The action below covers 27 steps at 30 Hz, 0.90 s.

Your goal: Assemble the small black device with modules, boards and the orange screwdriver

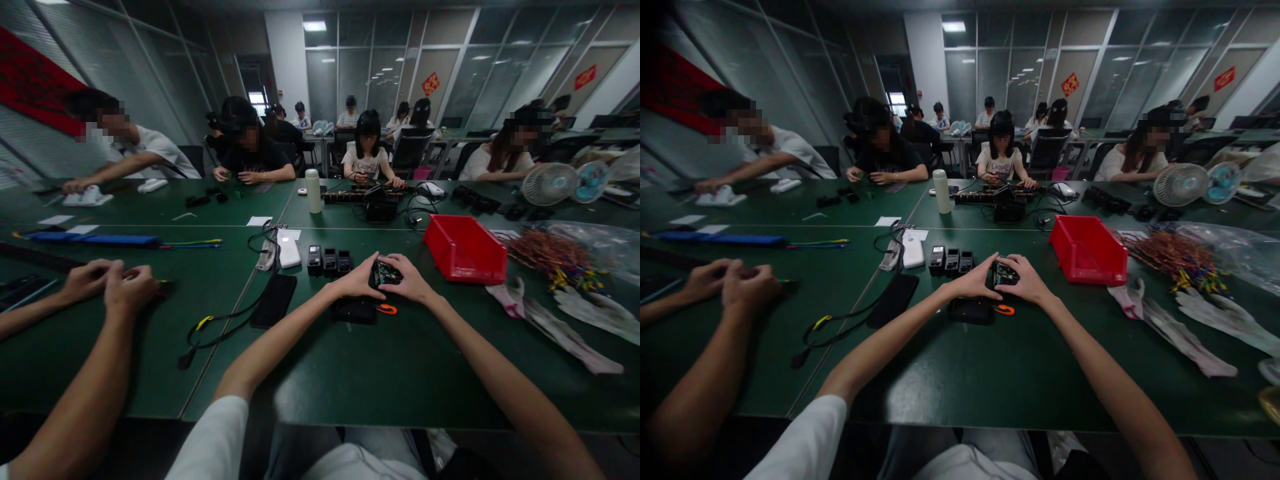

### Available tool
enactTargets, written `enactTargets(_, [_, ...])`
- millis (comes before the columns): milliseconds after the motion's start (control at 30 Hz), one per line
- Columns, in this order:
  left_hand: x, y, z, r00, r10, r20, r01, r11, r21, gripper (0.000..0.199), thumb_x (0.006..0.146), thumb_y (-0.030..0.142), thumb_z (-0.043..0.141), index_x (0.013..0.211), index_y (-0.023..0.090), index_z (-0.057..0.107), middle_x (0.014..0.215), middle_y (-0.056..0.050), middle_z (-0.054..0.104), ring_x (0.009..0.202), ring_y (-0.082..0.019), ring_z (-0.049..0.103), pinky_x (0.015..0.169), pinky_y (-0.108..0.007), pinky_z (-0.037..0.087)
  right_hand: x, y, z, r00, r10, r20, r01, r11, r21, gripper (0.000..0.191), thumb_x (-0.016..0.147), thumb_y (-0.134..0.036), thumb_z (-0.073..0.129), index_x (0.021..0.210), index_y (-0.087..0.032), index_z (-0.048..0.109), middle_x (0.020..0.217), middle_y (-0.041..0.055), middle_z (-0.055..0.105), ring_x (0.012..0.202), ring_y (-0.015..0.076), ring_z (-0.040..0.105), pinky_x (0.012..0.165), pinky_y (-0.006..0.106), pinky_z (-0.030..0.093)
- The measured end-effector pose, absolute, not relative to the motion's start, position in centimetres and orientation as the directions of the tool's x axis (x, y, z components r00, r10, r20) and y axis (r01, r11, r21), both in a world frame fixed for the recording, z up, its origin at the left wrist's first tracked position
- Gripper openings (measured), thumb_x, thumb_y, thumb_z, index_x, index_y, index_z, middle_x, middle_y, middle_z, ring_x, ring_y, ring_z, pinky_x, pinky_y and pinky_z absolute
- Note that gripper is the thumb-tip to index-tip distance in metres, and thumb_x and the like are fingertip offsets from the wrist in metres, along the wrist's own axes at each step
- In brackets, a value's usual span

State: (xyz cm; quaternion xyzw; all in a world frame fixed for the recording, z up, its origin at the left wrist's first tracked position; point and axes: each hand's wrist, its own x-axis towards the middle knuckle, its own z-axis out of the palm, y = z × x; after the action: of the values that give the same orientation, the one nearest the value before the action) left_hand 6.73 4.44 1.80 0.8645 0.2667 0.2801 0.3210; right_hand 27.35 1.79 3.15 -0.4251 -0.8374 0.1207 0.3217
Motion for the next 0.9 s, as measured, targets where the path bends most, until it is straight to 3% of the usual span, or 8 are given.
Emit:
enactTargets(200, [9.3, 4.5, 2.0, 0.657, 0.672, 0.341, 0.226, -0.607, 0.762, 0.11, 0.047, 0.043, 0.077, 0.136, 0.012, 0.02, 0.138, -0.017, 0.03, 0.127, -0.03, 0.032, 0.107, -0.043, 0.024, 28.3, 0.5, 2.2, -0.318, 0.805, 0.501, 0.58, 0.583, -0.569, 0.066, 0.065, -0.049, 0.069, 0.125, -0.031, 0.046, 0.121, 0.0062, 0.045, 0.113, 0.0306, 0.045, 0.098, 0.048, 0.035])
enactTargets(400, [9.8, 4.7, 1.8, 0.698, 0.687, 0.204, 0.323, -0.556, 0.766, 0.116, 0.039, 0.036, 0.081, 0.136, 0.017, 0.019, 0.126, -0.016, 0.042, 0.115, -0.034, 0.044, 0.096, -0.05, 0.034, 29.7, -0.2, 2.2, -0.251, 0.821, 0.512, 0.59, 0.549, -0.592, 0.064, 0.065, -0.047, 0.07, 0.123, -0.031, 0.049, 0.122, 0.0059, 0.045, 0.114, 0.0302, 0.044, 0.098, 0.047, 0.035])
enactTargets(567, [9.8, 5.0, 0.9, 0.749, 0.634, 0.195, 0.219, -0.514, 0.829, 0.125, 0.042, 0.04, 0.081, 0.139, 0.016, 0.007, 0.131, -0.02, 0.037, 0.125, -0.032, 0.035, 0.101, -0.048, 0.031, 30.1, -0.3, 2.6, -0.134, 0.842, 0.523, 0.534, 0.506, -0.677, 0.059, 0.071, -0.046, 0.064, 0.124, -0.03, 0.047, 0.124, 0.0064, 0.045, 0.116, 0.0293, 0.044, 0.099, 0.048, 0.035])
enactTargets(900, [11.2, 5.0, 0.9, 0.745, 0.599, 0.295, 0.059, -0.499, 0.865, 0.124, 0.044, 0.037, 0.081, 0.14, 0.016, 0.006, 0.138, -0.018, 0.031, 0.128, -0.029, 0.033, 0.107, -0.046, 0.025, 28.1, -0.1, 1.0, -0.033, 0.856, 0.516, 0.341, 0.495, -0.799, 0.063, 0.07, -0.049, 0.064, 0.125, -0.027, 0.044, 0.127, 0.0082, 0.043, 0.119, 0.0285, 0.042, 0.094, 0.043, 0.043])
